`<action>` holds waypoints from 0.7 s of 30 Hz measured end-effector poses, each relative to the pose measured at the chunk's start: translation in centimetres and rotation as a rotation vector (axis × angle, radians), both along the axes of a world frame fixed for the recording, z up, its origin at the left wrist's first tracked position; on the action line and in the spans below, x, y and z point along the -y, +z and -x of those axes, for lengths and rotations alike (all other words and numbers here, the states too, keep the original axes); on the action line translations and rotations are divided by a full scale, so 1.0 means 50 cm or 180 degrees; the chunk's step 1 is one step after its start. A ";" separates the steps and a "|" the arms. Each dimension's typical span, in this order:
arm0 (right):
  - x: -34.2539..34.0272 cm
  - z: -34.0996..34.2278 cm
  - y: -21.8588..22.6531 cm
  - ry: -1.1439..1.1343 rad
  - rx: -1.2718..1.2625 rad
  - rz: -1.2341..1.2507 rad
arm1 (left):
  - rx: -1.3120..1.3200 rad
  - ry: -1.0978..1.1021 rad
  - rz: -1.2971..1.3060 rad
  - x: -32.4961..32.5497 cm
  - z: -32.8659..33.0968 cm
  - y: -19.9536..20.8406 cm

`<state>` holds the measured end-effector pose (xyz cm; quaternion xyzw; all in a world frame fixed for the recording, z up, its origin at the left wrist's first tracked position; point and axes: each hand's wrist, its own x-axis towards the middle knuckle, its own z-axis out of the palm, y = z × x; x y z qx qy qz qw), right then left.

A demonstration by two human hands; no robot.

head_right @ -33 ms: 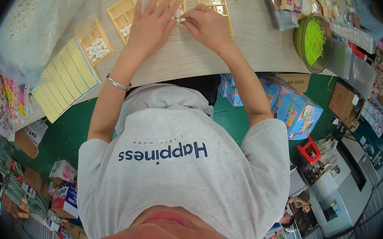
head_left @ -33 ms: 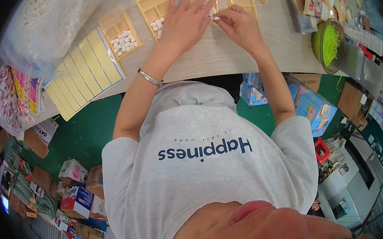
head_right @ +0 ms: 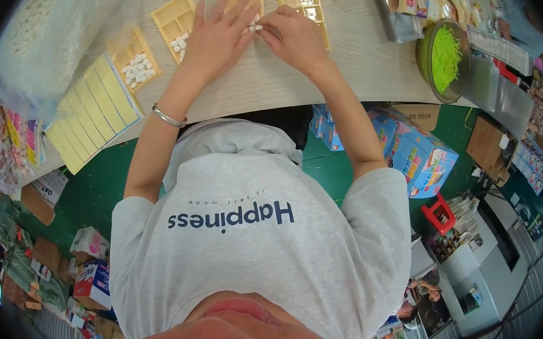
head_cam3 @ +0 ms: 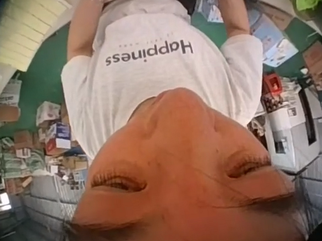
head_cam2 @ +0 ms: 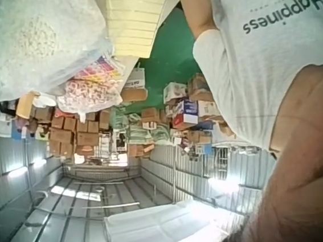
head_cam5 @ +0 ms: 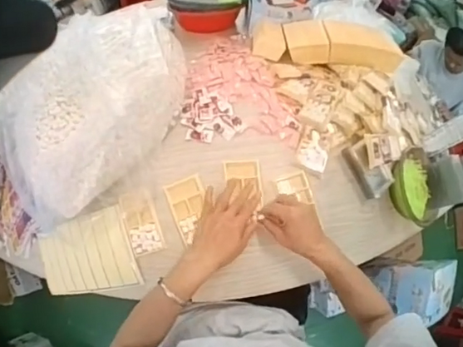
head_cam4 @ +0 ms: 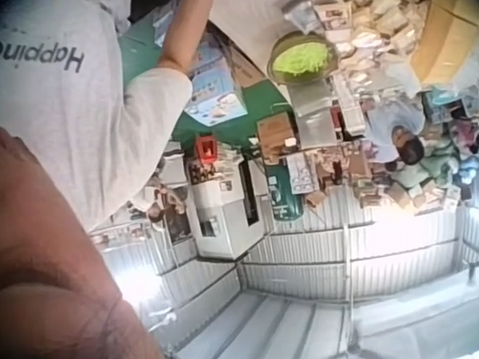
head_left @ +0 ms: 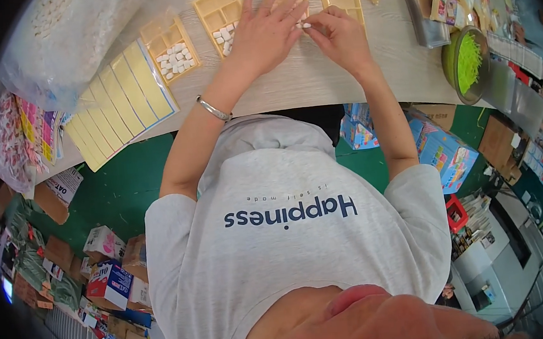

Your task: The recorder is packaging small white candies and pink sachets into segmented plastic trays and then applying labels.

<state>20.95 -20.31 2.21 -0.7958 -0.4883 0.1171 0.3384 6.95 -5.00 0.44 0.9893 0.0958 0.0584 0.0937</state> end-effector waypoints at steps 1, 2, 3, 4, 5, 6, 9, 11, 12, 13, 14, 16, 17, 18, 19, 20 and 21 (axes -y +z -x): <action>-0.002 0.001 -0.001 0.0051 -0.0060 -0.0055 | 0.0088 -0.0165 0.0167 0.004 0.000 -0.001; 0.002 0.000 0.003 0.0052 -0.0067 -0.0056 | 0.0080 -0.0164 0.0166 0.006 0.003 -0.002; 0.011 -0.005 0.013 -0.0250 -0.0528 -0.0314 | 0.0155 -0.0092 0.0221 0.009 0.006 -0.002; 0.022 -0.014 0.020 -0.0555 -0.0983 -0.0572 | 0.0235 -0.0023 0.0276 0.012 0.008 -0.001; 0.040 -0.029 0.020 -0.0562 -0.0987 -0.0569 | 0.0230 -0.0030 0.0280 0.016 0.010 0.004; 0.065 -0.050 0.019 -0.0762 -0.2051 -0.0801 | 0.0073 -0.0109 0.0256 0.020 0.013 0.008; 0.118 -0.077 0.035 -0.0994 -0.3731 -0.1315 | -0.0038 -0.0266 0.0240 0.025 0.007 0.006; 0.141 -0.074 0.041 -0.1001 -0.4384 -0.1607 | -0.0027 -0.0319 0.0237 0.021 0.005 0.011; 0.153 -0.070 0.044 -0.1162 -0.4218 -0.1505 | 0.0170 -0.0227 0.0352 0.015 0.006 0.014; 0.156 -0.068 0.040 -0.1292 -0.4069 -0.1407 | 0.0357 -0.0115 0.0444 0.005 0.009 0.019; 0.159 -0.067 0.031 -0.1282 -0.4080 -0.1416 | 0.0350 -0.0112 0.0430 -0.007 0.008 0.005; 0.172 -0.061 0.011 -0.1532 -0.2272 -0.0798 | 0.2529 -0.0111 0.0213 -0.028 -0.002 -0.030; 0.183 -0.062 -0.001 -0.1576 -0.2254 -0.0801 | 0.2537 -0.0146 0.0244 -0.017 0.002 -0.010; 0.191 -0.064 -0.016 -0.1400 -0.1146 -0.0662 | 0.1283 -0.0181 0.0234 -0.001 0.017 0.015; 0.184 -0.059 -0.020 -0.1155 -0.0058 -0.0520 | 0.0026 -0.0174 0.0180 0.005 0.029 0.035; 0.179 -0.049 -0.023 -0.1150 -0.0059 -0.0531 | 0.0027 -0.0169 0.0168 0.010 0.031 0.030; 0.173 -0.034 -0.028 -0.1275 -0.0139 -0.0331 | -0.0043 -0.0197 0.0153 0.018 0.034 0.018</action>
